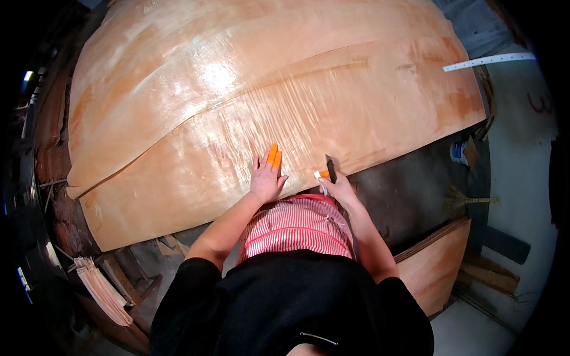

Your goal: The person repairs a large wooden panel by cutting a thin veneer patch to fit a hole, applying glue, and pressing it into place. They then apply a finish to the panel using a brush and handle the large sheet by lifting and moving it.

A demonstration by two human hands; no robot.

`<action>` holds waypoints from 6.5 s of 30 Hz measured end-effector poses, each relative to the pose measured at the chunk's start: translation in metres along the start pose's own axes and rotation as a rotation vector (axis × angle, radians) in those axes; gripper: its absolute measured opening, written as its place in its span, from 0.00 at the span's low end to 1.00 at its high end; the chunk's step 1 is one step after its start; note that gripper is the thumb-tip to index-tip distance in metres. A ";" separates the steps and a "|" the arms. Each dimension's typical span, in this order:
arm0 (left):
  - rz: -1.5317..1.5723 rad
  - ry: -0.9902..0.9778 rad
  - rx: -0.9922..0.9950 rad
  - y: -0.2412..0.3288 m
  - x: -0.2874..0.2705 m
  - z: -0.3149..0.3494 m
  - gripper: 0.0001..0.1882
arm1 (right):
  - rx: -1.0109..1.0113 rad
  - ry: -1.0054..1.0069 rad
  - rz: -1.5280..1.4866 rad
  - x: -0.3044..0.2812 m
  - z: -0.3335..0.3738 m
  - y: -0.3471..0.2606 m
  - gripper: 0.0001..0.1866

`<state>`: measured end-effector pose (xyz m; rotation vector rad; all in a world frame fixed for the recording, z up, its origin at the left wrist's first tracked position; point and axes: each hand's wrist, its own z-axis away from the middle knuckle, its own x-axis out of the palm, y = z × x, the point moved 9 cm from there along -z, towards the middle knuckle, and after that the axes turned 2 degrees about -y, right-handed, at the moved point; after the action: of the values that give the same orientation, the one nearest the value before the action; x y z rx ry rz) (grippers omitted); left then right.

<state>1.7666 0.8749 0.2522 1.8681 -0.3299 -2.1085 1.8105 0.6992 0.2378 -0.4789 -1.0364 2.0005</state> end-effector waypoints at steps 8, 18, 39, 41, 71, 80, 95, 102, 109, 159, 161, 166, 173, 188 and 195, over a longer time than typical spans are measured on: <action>0.070 0.047 0.059 0.000 -0.014 -0.001 0.33 | -0.254 0.168 0.298 0.018 -0.076 0.000 0.14; 0.194 0.079 0.242 0.016 -0.021 -0.020 0.31 | -0.199 0.279 0.437 0.018 -0.089 -0.011 0.17; -0.039 -0.108 0.300 0.018 -0.004 -0.016 0.32 | -0.136 0.370 0.539 0.015 -0.084 -0.024 0.12; -0.038 -0.102 0.297 0.019 -0.005 -0.016 0.33 | -0.108 0.381 0.610 0.015 -0.085 -0.023 0.12; 0.245 0.029 0.171 -0.003 -0.032 -0.011 0.19 | -0.235 0.431 0.820 -0.013 0.005 0.004 0.09; 0.273 0.040 0.213 -0.021 -0.037 0.080 0.21 | -0.767 0.238 1.196 0.079 -0.031 -0.051 0.13; 0.292 0.124 0.194 -0.073 -0.037 0.162 0.19 | -0.315 0.230 1.337 0.118 -0.011 -0.005 0.26; 0.225 0.295 -0.041 -0.100 -0.034 0.267 0.16 | -0.401 0.020 1.297 0.176 0.044 0.041 0.17; 0.338 0.346 -0.538 -0.103 0.038 0.415 0.16 | -0.352 -0.159 1.502 0.174 0.071 0.139 0.17; 0.571 0.064 -1.073 -0.708 -0.048 1.013 0.18 | -0.930 -0.668 1.316 1.107 0.044 0.005 0.21; 0.671 0.174 -1.138 -0.758 -0.083 1.003 0.20 | -1.006 -0.560 1.172 1.123 0.024 -0.041 0.24; 0.860 0.363 -1.060 -0.879 -0.163 0.923 0.17 | -0.801 -0.009 0.865 1.100 -0.099 -0.144 0.27; 0.335 0.541 -0.280 -1.020 -0.326 0.721 0.24 | -0.302 0.262 0.719 1.078 -0.188 -0.136 0.17; 0.256 0.115 0.084 -1.068 -0.383 0.499 0.19 | -0.006 0.699 0.154 1.055 -0.070 -0.009 0.07; 0.603 0.019 0.064 -1.038 -0.399 0.504 0.16 | 0.170 0.394 0.229 1.088 -0.063 -0.011 0.14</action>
<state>1.2322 1.9718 0.3022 1.5558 -0.8431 -1.6792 1.2068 1.6062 0.2460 -0.8886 -0.5848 2.0566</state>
